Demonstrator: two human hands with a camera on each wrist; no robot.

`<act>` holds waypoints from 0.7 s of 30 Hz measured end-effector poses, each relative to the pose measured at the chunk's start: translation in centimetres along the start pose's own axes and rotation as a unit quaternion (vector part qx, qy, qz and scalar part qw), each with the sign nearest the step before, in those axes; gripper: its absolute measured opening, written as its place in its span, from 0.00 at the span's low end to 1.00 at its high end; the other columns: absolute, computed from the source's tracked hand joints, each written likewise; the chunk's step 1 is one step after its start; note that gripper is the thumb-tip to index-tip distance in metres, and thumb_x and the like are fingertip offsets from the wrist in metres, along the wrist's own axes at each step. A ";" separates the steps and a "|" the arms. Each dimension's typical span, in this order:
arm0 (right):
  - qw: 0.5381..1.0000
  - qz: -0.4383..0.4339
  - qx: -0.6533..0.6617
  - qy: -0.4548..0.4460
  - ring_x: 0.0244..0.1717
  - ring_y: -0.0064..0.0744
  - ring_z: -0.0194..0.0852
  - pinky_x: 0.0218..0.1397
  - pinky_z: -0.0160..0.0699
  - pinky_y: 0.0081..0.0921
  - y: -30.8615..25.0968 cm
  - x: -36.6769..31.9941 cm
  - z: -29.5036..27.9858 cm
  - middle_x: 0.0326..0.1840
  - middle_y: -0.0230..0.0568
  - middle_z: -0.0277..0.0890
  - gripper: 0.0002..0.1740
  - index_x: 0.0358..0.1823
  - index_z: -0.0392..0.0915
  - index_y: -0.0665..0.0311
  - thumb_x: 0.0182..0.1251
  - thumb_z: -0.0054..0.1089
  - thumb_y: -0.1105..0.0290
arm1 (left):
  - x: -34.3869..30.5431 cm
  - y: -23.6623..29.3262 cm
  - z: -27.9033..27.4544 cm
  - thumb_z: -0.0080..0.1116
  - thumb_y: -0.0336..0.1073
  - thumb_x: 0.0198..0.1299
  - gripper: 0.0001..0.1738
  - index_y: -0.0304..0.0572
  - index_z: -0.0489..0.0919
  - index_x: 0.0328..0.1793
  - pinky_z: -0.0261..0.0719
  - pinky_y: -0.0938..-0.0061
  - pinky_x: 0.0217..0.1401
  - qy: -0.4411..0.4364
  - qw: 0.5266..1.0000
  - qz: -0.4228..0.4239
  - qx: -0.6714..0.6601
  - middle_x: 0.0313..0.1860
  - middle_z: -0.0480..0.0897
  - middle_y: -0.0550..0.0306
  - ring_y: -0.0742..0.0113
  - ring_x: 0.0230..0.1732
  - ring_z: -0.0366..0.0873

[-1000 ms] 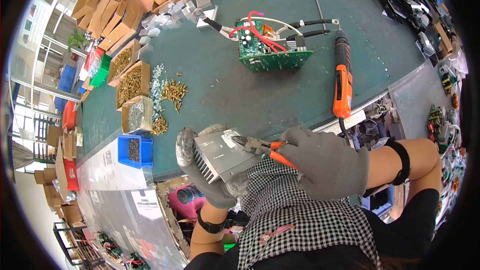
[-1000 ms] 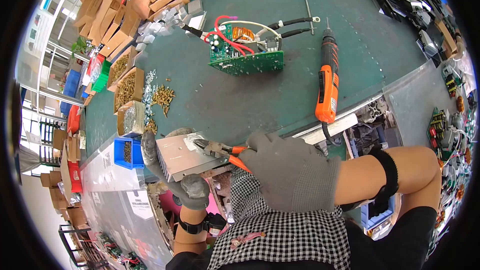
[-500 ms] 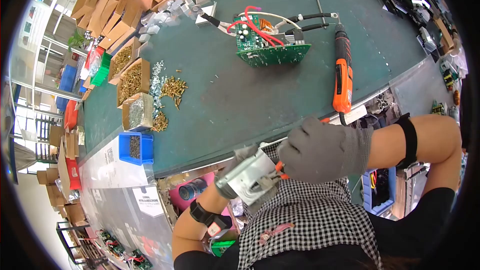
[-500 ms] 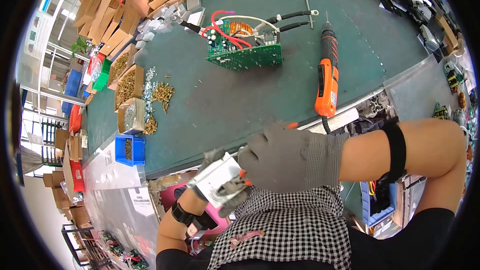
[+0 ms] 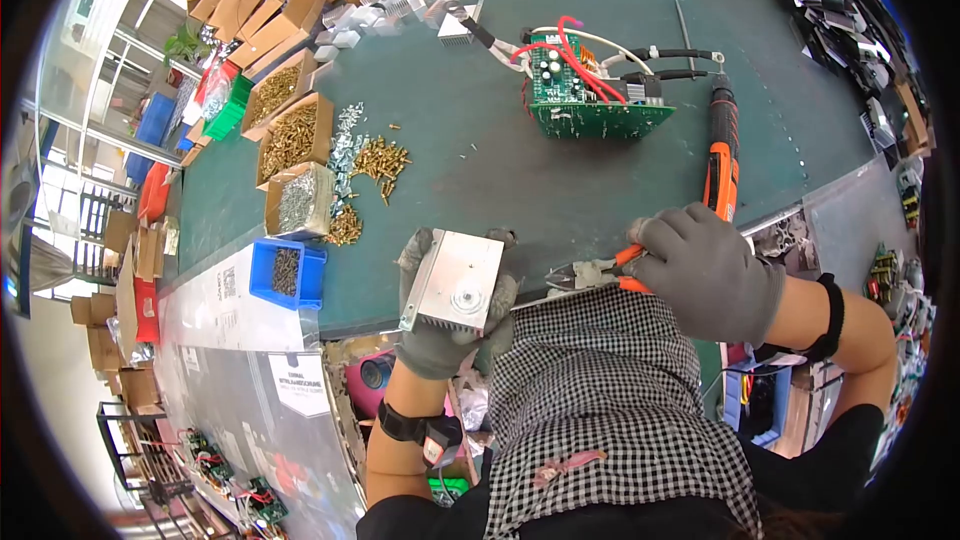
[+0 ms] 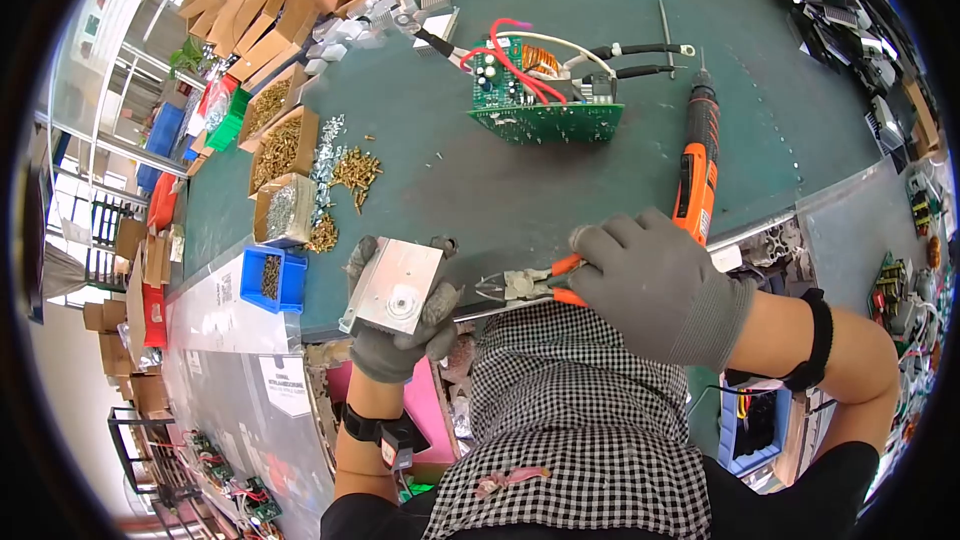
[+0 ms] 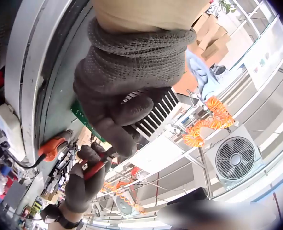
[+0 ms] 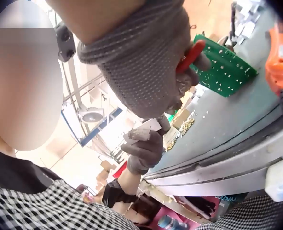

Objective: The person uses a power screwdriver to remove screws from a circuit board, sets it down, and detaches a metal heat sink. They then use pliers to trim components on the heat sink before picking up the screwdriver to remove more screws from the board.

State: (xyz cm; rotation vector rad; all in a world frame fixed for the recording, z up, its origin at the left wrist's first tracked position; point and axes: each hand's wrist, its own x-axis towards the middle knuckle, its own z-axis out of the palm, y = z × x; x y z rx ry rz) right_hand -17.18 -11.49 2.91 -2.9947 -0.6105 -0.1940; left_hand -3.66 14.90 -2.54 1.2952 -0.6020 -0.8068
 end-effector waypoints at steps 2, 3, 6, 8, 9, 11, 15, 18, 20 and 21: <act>1.000 -0.006 0.006 -0.029 0.49 0.33 0.75 0.48 0.72 0.32 -0.4 0.1 0.0 0.50 0.39 0.74 0.13 0.39 0.81 0.60 0.50 0.60 0.70 | 0.6 -0.2 -0.9 0.46 0.52 0.64 0.22 0.51 0.73 0.59 0.63 0.54 0.68 -0.097 0.974 -0.054 -0.196 0.52 0.80 0.60 0.61 0.46 0.79; 0.999 -0.009 0.009 -0.042 0.49 0.33 0.75 0.48 0.72 0.31 -0.5 0.1 0.0 0.50 0.39 0.74 0.13 0.39 0.81 0.60 0.50 0.60 0.70 | 1.0 -0.3 -1.4 0.46 0.51 0.64 0.21 0.53 0.74 0.59 0.61 0.54 0.70 -0.145 0.943 -0.080 -0.290 0.52 0.80 0.63 0.62 0.46 0.79; 1.000 -0.013 0.003 -0.020 0.48 0.33 0.75 0.48 0.71 0.30 -0.8 0.0 0.9 0.49 0.39 0.74 0.13 0.39 0.81 0.61 0.50 0.60 0.69 | 1.1 -0.2 -1.6 0.47 0.50 0.64 0.19 0.55 0.74 0.57 0.59 0.55 0.71 -0.133 0.917 -0.150 -0.345 0.51 0.81 0.67 0.64 0.46 0.78; 0.999 -0.011 0.006 -0.029 0.47 0.33 0.75 0.47 0.71 0.30 -1.0 0.1 1.0 0.48 0.39 0.74 0.12 0.38 0.80 0.61 0.49 0.60 0.70 | 0.1 -0.1 -0.7 0.48 0.50 0.64 0.20 0.52 0.73 0.57 0.65 0.56 0.68 0.028 0.976 -0.157 -0.150 0.49 0.80 0.65 0.64 0.47 0.78; 0.999 -0.011 0.007 -0.034 0.46 0.33 0.75 0.47 0.71 0.31 -1.1 0.1 1.0 0.47 0.39 0.74 0.12 0.38 0.80 0.62 0.49 0.59 0.70 | -0.2 -0.1 -0.6 0.48 0.50 0.65 0.20 0.50 0.73 0.57 0.67 0.56 0.67 0.085 0.981 -0.155 -0.081 0.49 0.80 0.63 0.64 0.48 0.77; 0.999 -0.001 0.027 -0.037 0.46 0.34 0.75 0.46 0.70 0.31 -1.4 -0.2 1.2 0.46 0.39 0.73 0.12 0.36 0.80 0.62 0.48 0.59 0.71 | -0.5 -0.4 -1.9 0.48 0.52 0.65 0.23 0.47 0.71 0.59 0.69 0.57 0.65 0.109 0.985 -0.105 -0.085 0.50 0.79 0.60 0.63 0.50 0.76; 0.997 -0.025 0.052 -0.042 0.44 0.38 0.74 0.45 0.70 0.34 -1.3 -0.2 1.0 0.45 0.42 0.73 0.13 0.36 0.79 0.64 0.46 0.59 0.71 | -1.5 3.5 -6.7 0.49 0.56 0.65 0.30 0.41 0.66 0.63 0.72 0.58 0.63 0.186 0.928 0.111 -0.303 0.53 0.77 0.52 0.60 0.55 0.74; 0.996 -0.029 0.072 -0.046 0.44 0.41 0.74 0.45 0.69 0.36 -1.4 -0.3 1.0 0.46 0.44 0.73 0.14 0.37 0.78 0.64 0.46 0.59 0.70 | -2.7 5.7 -7.3 0.50 0.58 0.65 0.33 0.38 0.65 0.64 0.72 0.56 0.62 0.176 0.853 0.166 -0.462 0.55 0.75 0.48 0.55 0.56 0.74; 0.996 -0.043 0.073 -0.007 0.44 0.43 0.74 0.46 0.69 0.38 -1.5 -0.2 2.7 0.46 0.47 0.73 0.14 0.38 0.78 0.65 0.47 0.59 0.71 | -2.0 4.9 -6.3 0.49 0.59 0.66 0.33 0.38 0.66 0.64 0.73 0.56 0.61 0.155 0.892 0.112 -0.411 0.55 0.75 0.47 0.52 0.55 0.74; 0.995 -0.048 0.091 0.000 0.44 0.43 0.73 0.46 0.69 0.38 -1.7 -0.1 3.1 0.46 0.47 0.74 0.14 0.38 0.78 0.65 0.48 0.59 0.71 | -1.9 3.7 -5.1 0.49 0.58 0.66 0.32 0.40 0.66 0.64 0.73 0.55 0.60 0.150 0.892 0.050 -0.423 0.55 0.75 0.48 0.53 0.53 0.75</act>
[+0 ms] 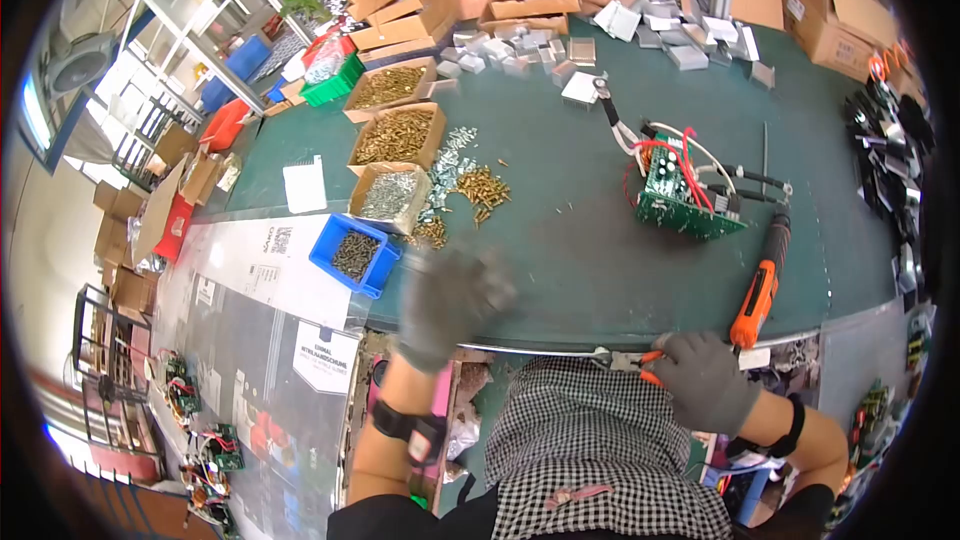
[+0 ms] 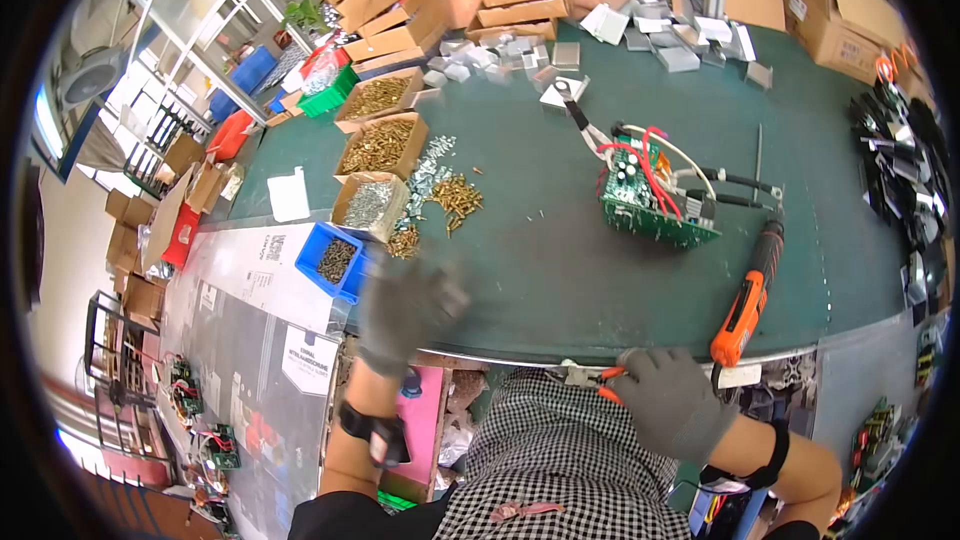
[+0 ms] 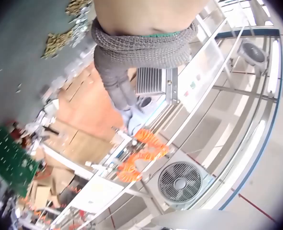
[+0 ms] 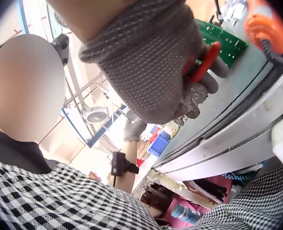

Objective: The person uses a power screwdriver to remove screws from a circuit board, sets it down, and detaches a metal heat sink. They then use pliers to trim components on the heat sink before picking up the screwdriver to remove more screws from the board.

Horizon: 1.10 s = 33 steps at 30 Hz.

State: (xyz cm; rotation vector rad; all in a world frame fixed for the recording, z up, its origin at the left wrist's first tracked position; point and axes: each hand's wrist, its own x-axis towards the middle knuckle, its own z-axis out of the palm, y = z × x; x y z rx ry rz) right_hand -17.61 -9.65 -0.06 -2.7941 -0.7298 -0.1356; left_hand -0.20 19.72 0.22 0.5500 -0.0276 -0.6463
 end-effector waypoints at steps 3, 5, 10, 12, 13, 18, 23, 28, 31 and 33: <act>0.999 -0.002 0.039 -0.009 0.43 0.43 0.73 0.46 0.70 0.37 -0.5 0.3 0.4 0.45 0.47 0.73 0.13 0.38 0.78 0.66 0.48 0.59 0.72 | -0.5 -5.3 -1.5 0.48 0.53 0.69 0.27 0.45 0.66 0.66 0.76 0.58 0.57 0.064 0.991 -0.090 0.074 0.52 0.77 0.52 0.57 0.48 0.77; 0.999 0.004 0.045 -0.028 0.43 0.44 0.73 0.45 0.70 0.37 -0.7 0.0 0.3 0.44 0.46 0.73 0.13 0.37 0.78 0.66 0.47 0.59 0.72 | -0.5 -7.1 -2.7 0.47 0.52 0.69 0.26 0.45 0.67 0.66 0.77 0.59 0.57 0.022 0.993 -0.101 0.051 0.54 0.78 0.51 0.58 0.50 0.78; 0.996 0.031 0.082 -0.026 0.43 0.45 0.73 0.43 0.73 0.38 -0.4 -1.1 0.4 0.45 0.48 0.72 0.16 0.37 0.77 0.66 0.41 0.60 0.74 | 0.2 -8.9 -3.1 0.47 0.49 0.70 0.25 0.43 0.68 0.66 0.78 0.62 0.54 -0.001 0.990 -0.128 0.055 0.53 0.79 0.52 0.61 0.48 0.79; 0.992 0.059 0.105 -0.022 0.44 0.46 0.73 0.43 0.74 0.38 -0.4 -1.6 0.4 0.46 0.48 0.71 0.18 0.38 0.77 0.66 0.39 0.60 0.75 | 0.2 -9.0 -2.5 0.47 0.48 0.70 0.25 0.42 0.67 0.66 0.79 0.63 0.53 0.004 0.989 -0.128 0.069 0.52 0.79 0.52 0.62 0.47 0.79; 0.990 0.074 0.120 -0.014 0.45 0.46 0.73 0.43 0.75 0.38 -0.6 -1.8 0.5 0.47 0.48 0.71 0.20 0.40 0.77 0.65 0.39 0.59 0.75 | 0.0 -8.9 -1.9 0.48 0.48 0.70 0.25 0.42 0.67 0.66 0.79 0.63 0.53 0.009 0.989 -0.117 0.088 0.51 0.79 0.52 0.62 0.47 0.79; 0.976 0.132 0.172 0.013 0.47 0.46 0.73 0.43 0.77 0.37 -0.1 -3.3 0.8 0.49 0.46 0.70 0.26 0.49 0.75 0.63 0.40 0.57 0.77 | -0.1 -9.1 -0.7 0.50 0.47 0.68 0.25 0.39 0.67 0.65 0.79 0.64 0.51 0.012 0.986 -0.108 0.128 0.48 0.78 0.53 0.63 0.44 0.78; 0.948 0.257 0.172 0.079 0.47 0.48 0.73 0.47 0.76 0.38 -1.0 -5.5 1.0 0.50 0.47 0.70 0.26 0.49 0.75 0.64 0.40 0.57 0.77 | 0.0 -9.4 -1.0 0.52 0.46 0.67 0.24 0.42 0.68 0.64 0.79 0.65 0.46 0.033 0.988 -0.099 0.115 0.46 0.78 0.54 0.64 0.41 0.77; 0.913 0.319 0.155 0.201 0.49 0.50 0.72 0.50 0.75 0.39 -2.8 -7.6 2.6 0.54 0.47 0.69 0.26 0.46 0.76 0.65 0.38 0.56 0.78 | 1.0 -10.3 2.1 0.54 0.45 0.67 0.22 0.46 0.69 0.63 0.78 0.67 0.43 0.035 0.978 -0.077 0.192 0.41 0.78 0.59 0.68 0.36 0.75; 0.885 0.361 0.153 0.251 0.50 0.50 0.72 0.52 0.74 0.39 -4.8 -12.0 4.6 0.53 0.46 0.71 0.26 0.45 0.76 0.65 0.37 0.55 0.79 | 1.9 -10.3 1.2 0.56 0.46 0.66 0.25 0.44 0.68 0.64 0.79 0.65 0.41 -0.003 0.977 -0.069 0.202 0.42 0.78 0.57 0.66 0.35 0.75; 0.841 0.422 0.160 0.299 0.49 0.48 0.74 0.50 0.75 0.37 -6.5 -16.0 8.2 0.50 0.47 0.73 0.23 0.43 0.76 0.65 0.38 0.54 0.80 | 2.5 -10.3 0.3 0.56 0.47 0.66 0.25 0.44 0.68 0.64 0.80 0.65 0.40 0.011 0.968 -0.071 0.239 0.41 0.79 0.58 0.66 0.35 0.76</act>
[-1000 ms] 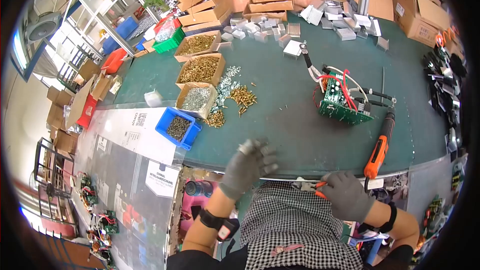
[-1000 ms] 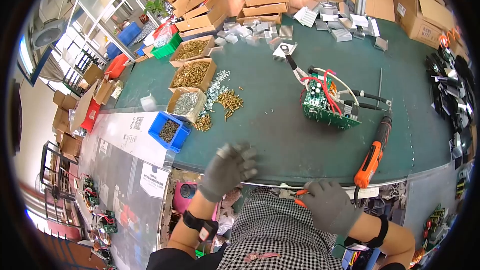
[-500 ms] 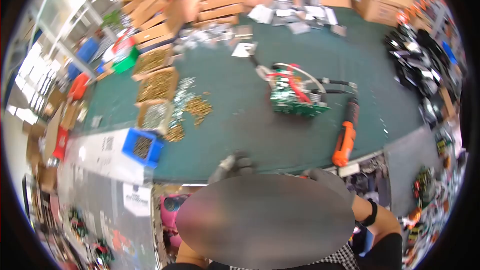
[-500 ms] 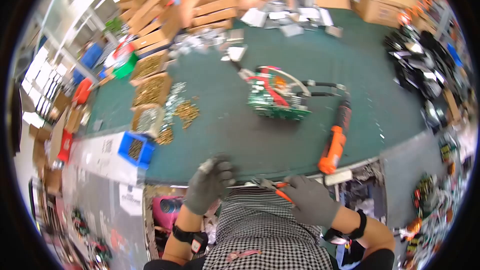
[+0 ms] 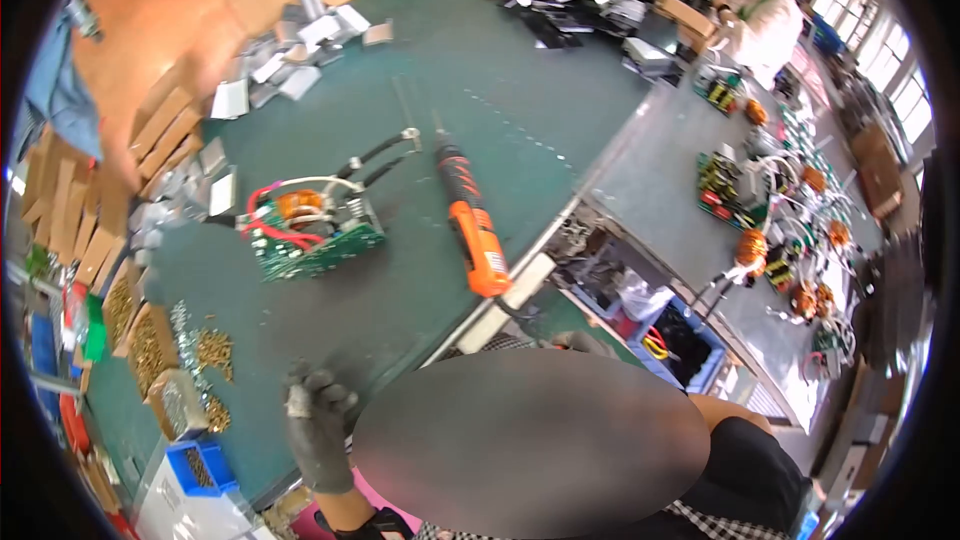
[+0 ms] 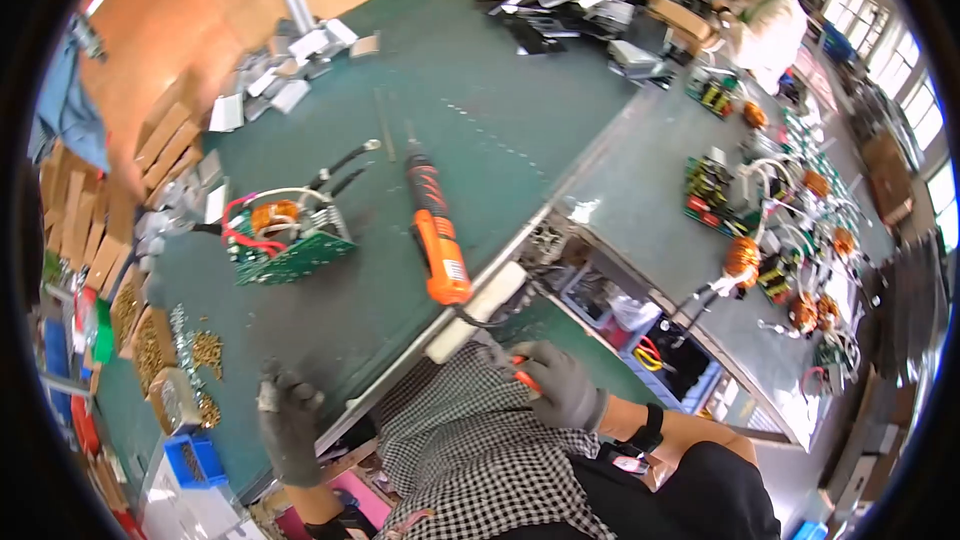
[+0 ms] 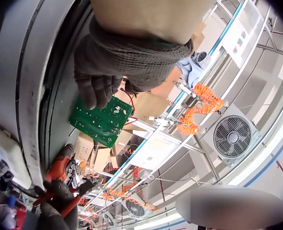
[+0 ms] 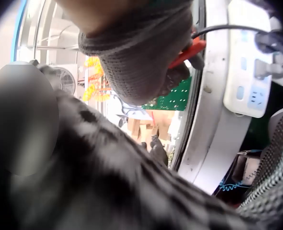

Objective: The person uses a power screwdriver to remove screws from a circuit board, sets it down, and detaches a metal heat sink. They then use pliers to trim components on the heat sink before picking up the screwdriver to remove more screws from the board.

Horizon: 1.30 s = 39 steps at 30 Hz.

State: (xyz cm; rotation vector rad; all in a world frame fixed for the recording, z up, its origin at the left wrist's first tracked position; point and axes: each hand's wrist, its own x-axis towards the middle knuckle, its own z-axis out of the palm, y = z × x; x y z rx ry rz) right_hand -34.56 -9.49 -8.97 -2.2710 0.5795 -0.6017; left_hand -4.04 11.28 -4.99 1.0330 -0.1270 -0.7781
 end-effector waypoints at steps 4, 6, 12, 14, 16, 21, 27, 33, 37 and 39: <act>0.915 0.403 -0.019 0.004 0.38 0.41 0.78 0.40 0.77 0.32 9.3 -9.5 2.9 0.36 0.48 0.76 0.12 0.39 0.77 0.68 0.51 0.51 0.78 | 0.4 -1.0 -0.1 0.56 0.47 0.66 0.25 0.44 0.68 0.64 0.82 0.66 0.36 0.060 0.997 0.003 0.040 0.40 0.79 0.59 0.68 0.33 0.79; 0.772 0.605 0.192 -0.025 0.26 0.38 0.76 0.29 0.76 0.32 14.6 -10.1 2.9 0.27 0.40 0.74 0.09 0.38 0.77 0.66 0.59 0.52 0.72 | 0.2 -0.9 0.6 0.55 0.45 0.67 0.23 0.44 0.68 0.63 0.83 0.68 0.36 0.060 0.996 0.012 0.063 0.41 0.80 0.57 0.68 0.34 0.80; 0.685 0.663 0.257 0.156 0.32 0.46 0.78 0.28 0.78 0.47 31.2 -6.0 3.7 0.30 0.43 0.76 0.18 0.42 0.75 0.57 0.61 0.55 0.51 | -0.2 -0.7 1.3 0.53 0.44 0.67 0.21 0.45 0.69 0.62 0.78 0.70 0.38 0.041 0.997 0.008 0.065 0.40 0.79 0.59 0.71 0.34 0.76; 0.707 0.640 0.266 0.141 0.40 0.47 0.78 0.35 0.78 0.55 39.5 -8.4 6.4 0.33 0.41 0.78 0.19 0.40 0.76 0.53 0.59 0.53 0.47 | -0.2 -0.8 0.9 0.51 0.41 0.68 0.19 0.42 0.68 0.61 0.80 0.67 0.39 0.043 0.998 0.014 0.033 0.41 0.79 0.55 0.68 0.34 0.77; 0.885 0.437 -0.153 0.055 0.39 0.48 0.79 0.37 0.78 0.53 58.6 -14.0 14.6 0.35 0.41 0.80 0.16 0.39 0.78 0.52 0.58 0.53 0.50 | -0.2 -0.8 0.8 0.49 0.40 0.69 0.19 0.39 0.67 0.61 0.81 0.65 0.40 0.034 0.999 0.018 0.028 0.41 0.79 0.53 0.66 0.34 0.77; 0.780 0.551 0.274 -0.114 0.35 0.43 0.82 0.37 0.83 0.41 22.1 -2.3 2.2 0.38 0.47 0.82 0.17 0.43 0.80 0.65 0.64 0.53 0.59 | 0.0 0.0 1.3 0.51 0.42 0.67 0.22 0.39 0.67 0.62 0.82 0.65 0.42 0.031 0.997 -0.009 0.076 0.42 0.79 0.53 0.65 0.37 0.79; 0.858 0.258 0.368 -0.250 0.38 0.35 0.82 0.42 0.81 0.29 4.1 5.6 -5.1 0.37 0.44 0.81 0.12 0.43 0.79 0.72 0.64 0.51 0.72 | 2.1 1.7 3.1 0.53 0.42 0.66 0.23 0.37 0.67 0.63 0.82 0.67 0.45 0.035 0.991 0.018 0.129 0.44 0.79 0.53 0.65 0.39 0.80; 0.975 0.160 0.140 -0.061 0.44 0.34 0.78 0.50 0.76 0.31 -2.3 15.1 -4.1 0.42 0.43 0.78 0.23 0.57 0.73 0.69 0.60 0.57 0.68 | 4.0 4.3 5.3 0.53 0.39 0.66 0.24 0.37 0.66 0.65 0.81 0.69 0.48 -0.009 0.972 0.107 0.208 0.50 0.75 0.53 0.66 0.44 0.77; 0.959 0.136 -0.237 -0.071 0.50 0.60 0.74 0.54 0.74 0.47 -5.0 19.1 -0.3 0.53 0.56 0.69 0.49 0.72 0.56 0.61 0.49 0.67 0.52 | 4.1 5.1 5.1 0.57 0.35 0.63 0.31 0.34 0.62 0.70 0.79 0.67 0.55 -0.028 0.958 0.141 0.250 0.57 0.73 0.49 0.63 0.53 0.75; 0.956 0.143 -0.243 -0.087 0.51 0.59 0.74 0.53 0.75 0.47 -5.7 19.7 0.6 0.54 0.54 0.67 0.50 0.73 0.54 0.59 0.49 0.67 0.52 | 5.4 4.4 4.8 0.60 0.34 0.60 0.35 0.33 0.60 0.72 0.77 0.66 0.58 0.005 0.906 0.219 0.362 0.60 0.72 0.46 0.59 0.58 0.74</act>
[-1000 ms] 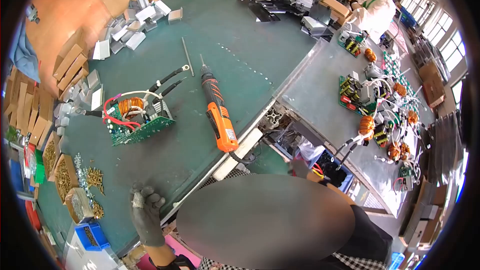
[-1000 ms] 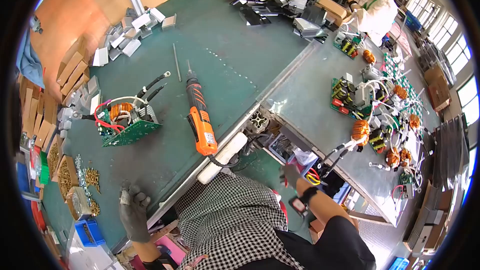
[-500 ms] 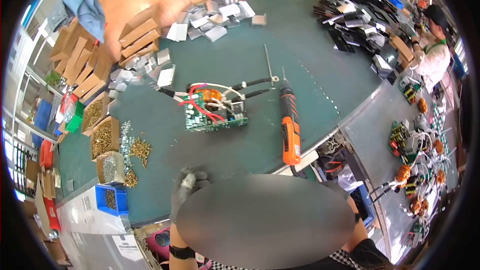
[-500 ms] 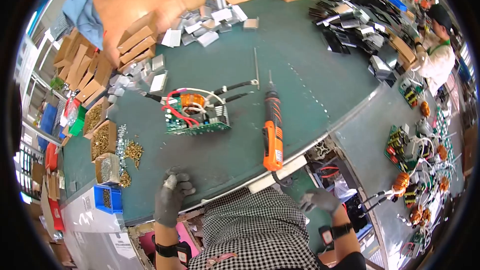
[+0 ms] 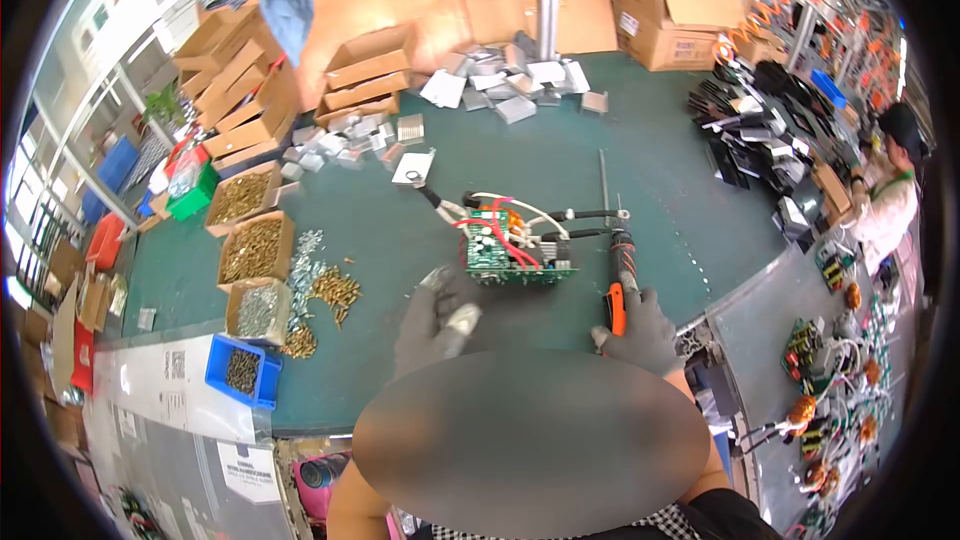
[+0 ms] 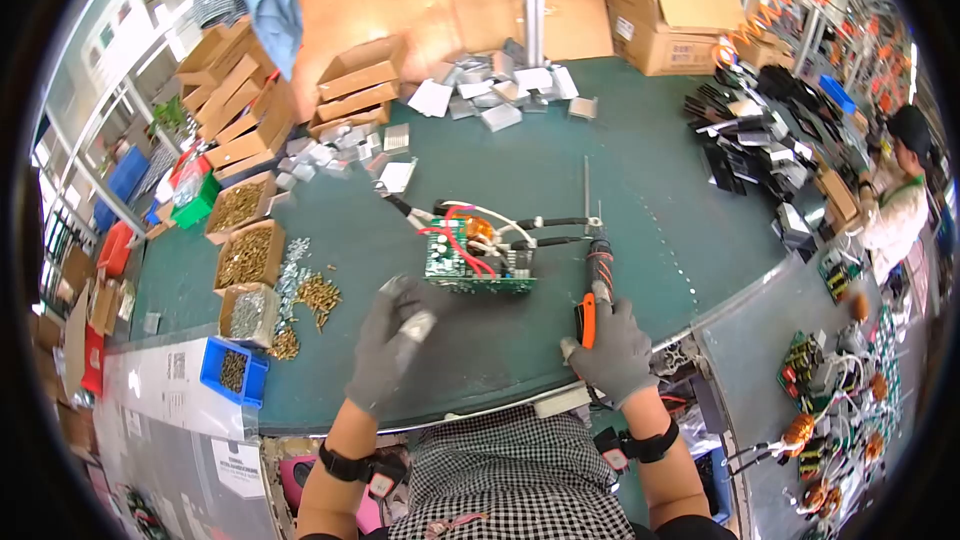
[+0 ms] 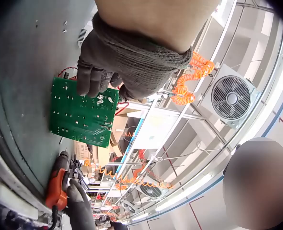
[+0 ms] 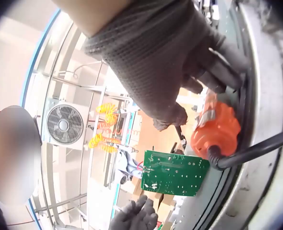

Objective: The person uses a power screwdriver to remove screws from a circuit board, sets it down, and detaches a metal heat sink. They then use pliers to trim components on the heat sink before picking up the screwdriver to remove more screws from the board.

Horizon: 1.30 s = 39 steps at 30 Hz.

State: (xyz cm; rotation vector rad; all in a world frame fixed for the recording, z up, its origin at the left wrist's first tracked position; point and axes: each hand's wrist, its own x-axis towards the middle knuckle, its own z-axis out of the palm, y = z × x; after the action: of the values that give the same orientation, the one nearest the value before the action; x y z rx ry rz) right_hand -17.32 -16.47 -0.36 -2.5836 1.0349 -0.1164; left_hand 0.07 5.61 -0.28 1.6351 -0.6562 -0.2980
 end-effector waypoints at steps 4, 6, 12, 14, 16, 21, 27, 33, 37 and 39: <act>0.999 -0.031 0.011 -0.006 0.52 0.58 0.73 0.52 0.74 0.48 0.0 -0.9 0.9 0.55 0.54 0.65 0.50 0.74 0.53 0.56 0.49 0.66 0.55 | 3.1 1.2 0.7 0.70 0.40 0.52 0.51 0.33 0.50 0.77 0.71 0.62 0.65 -0.011 0.980 0.020 0.196 0.70 0.63 0.39 0.49 0.67 0.68; 0.999 -0.035 0.030 -0.017 0.53 0.57 0.72 0.54 0.74 0.47 0.5 -1.9 0.8 0.55 0.54 0.65 0.49 0.74 0.53 0.56 0.49 0.65 0.57 | 5.0 1.9 1.0 0.71 0.42 0.49 0.55 0.36 0.48 0.77 0.70 0.59 0.67 -0.030 0.973 0.042 0.224 0.72 0.60 0.38 0.44 0.67 0.67; 0.907 -0.040 0.413 -0.074 0.56 0.35 0.69 0.59 0.71 0.32 4.8 -5.5 2.7 0.62 0.50 0.65 0.46 0.72 0.52 0.73 0.51 0.60 0.64 | 10.8 1.0 -0.7 0.75 0.47 0.41 0.60 0.39 0.51 0.77 0.71 0.60 0.65 -0.169 0.922 0.184 0.295 0.69 0.65 0.37 0.40 0.65 0.69; 0.784 0.045 0.609 -0.114 0.56 0.36 0.70 0.59 0.71 0.29 4.7 -7.1 1.1 0.57 0.48 0.67 0.44 0.70 0.56 0.72 0.50 0.60 0.64 | 11.2 2.4 -0.9 0.76 0.48 0.41 0.59 0.40 0.53 0.76 0.73 0.60 0.62 -0.213 0.929 0.117 0.278 0.64 0.71 0.37 0.41 0.62 0.72; 0.630 0.095 0.753 -0.162 0.45 0.39 0.77 0.46 0.79 0.29 6.7 -8.1 2.5 0.47 0.49 0.74 0.40 0.64 0.63 0.71 0.49 0.62 0.61 | 11.1 2.6 -1.0 0.76 0.48 0.40 0.57 0.41 0.55 0.75 0.75 0.60 0.60 -0.228 0.933 0.088 0.263 0.59 0.75 0.38 0.42 0.58 0.75; 0.507 0.145 0.818 -0.232 0.21 0.42 0.76 0.19 0.74 0.36 8.3 -9.5 5.6 0.32 0.50 0.77 0.35 0.56 0.68 0.70 0.53 0.64 0.53 | 6.1 2.2 -0.3 0.77 0.44 0.41 0.53 0.42 0.58 0.73 0.77 0.58 0.56 -0.139 0.943 0.161 0.256 0.54 0.78 0.40 0.41 0.55 0.78; 0.506 0.121 0.801 -0.295 0.25 0.41 0.77 0.24 0.78 0.35 7.6 -8.7 5.1 0.36 0.48 0.77 0.37 0.59 0.67 0.71 0.55 0.65 0.51 | 1.0 0.0 0.9 0.79 0.42 0.35 0.50 0.34 0.66 0.66 0.77 0.60 0.53 -0.026 0.895 0.259 0.363 0.54 0.78 0.45 0.46 0.50 0.78; 0.541 0.148 0.777 -0.286 0.25 0.38 0.78 0.26 0.80 0.33 7.6 -8.8 5.2 0.34 0.45 0.77 0.35 0.59 0.66 0.68 0.56 0.63 0.54 | -0.7 -0.4 0.9 0.79 0.39 0.35 0.50 0.33 0.65 0.66 0.76 0.61 0.50 0.062 0.887 0.267 0.371 0.49 0.79 0.45 0.46 0.47 0.78; 0.545 0.133 0.776 -0.289 0.26 0.37 0.78 0.27 0.80 0.31 7.1 -8.7 5.0 0.35 0.44 0.77 0.36 0.60 0.66 0.68 0.55 0.64 0.53 | -2.1 -1.2 1.0 0.80 0.35 0.34 0.51 0.34 0.64 0.66 0.77 0.60 0.50 0.082 0.878 0.254 0.397 0.46 0.79 0.45 0.44 0.47 0.78; 0.547 0.138 0.774 -0.286 0.27 0.37 0.78 0.28 0.80 0.31 7.1 -8.7 5.2 0.35 0.44 0.77 0.36 0.59 0.66 0.68 0.54 0.64 0.52 | -3.2 -1.8 1.2 0.80 0.34 0.33 0.50 0.36 0.65 0.66 0.78 0.60 0.50 0.048 0.875 0.269 0.399 0.46 0.79 0.45 0.44 0.46 0.78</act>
State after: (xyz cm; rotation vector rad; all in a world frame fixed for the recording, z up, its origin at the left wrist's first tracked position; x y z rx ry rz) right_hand -27.25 -13.81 -7.22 -0.6671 0.5017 -0.0415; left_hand -2.72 6.53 -2.78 2.1186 -1.2236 0.5370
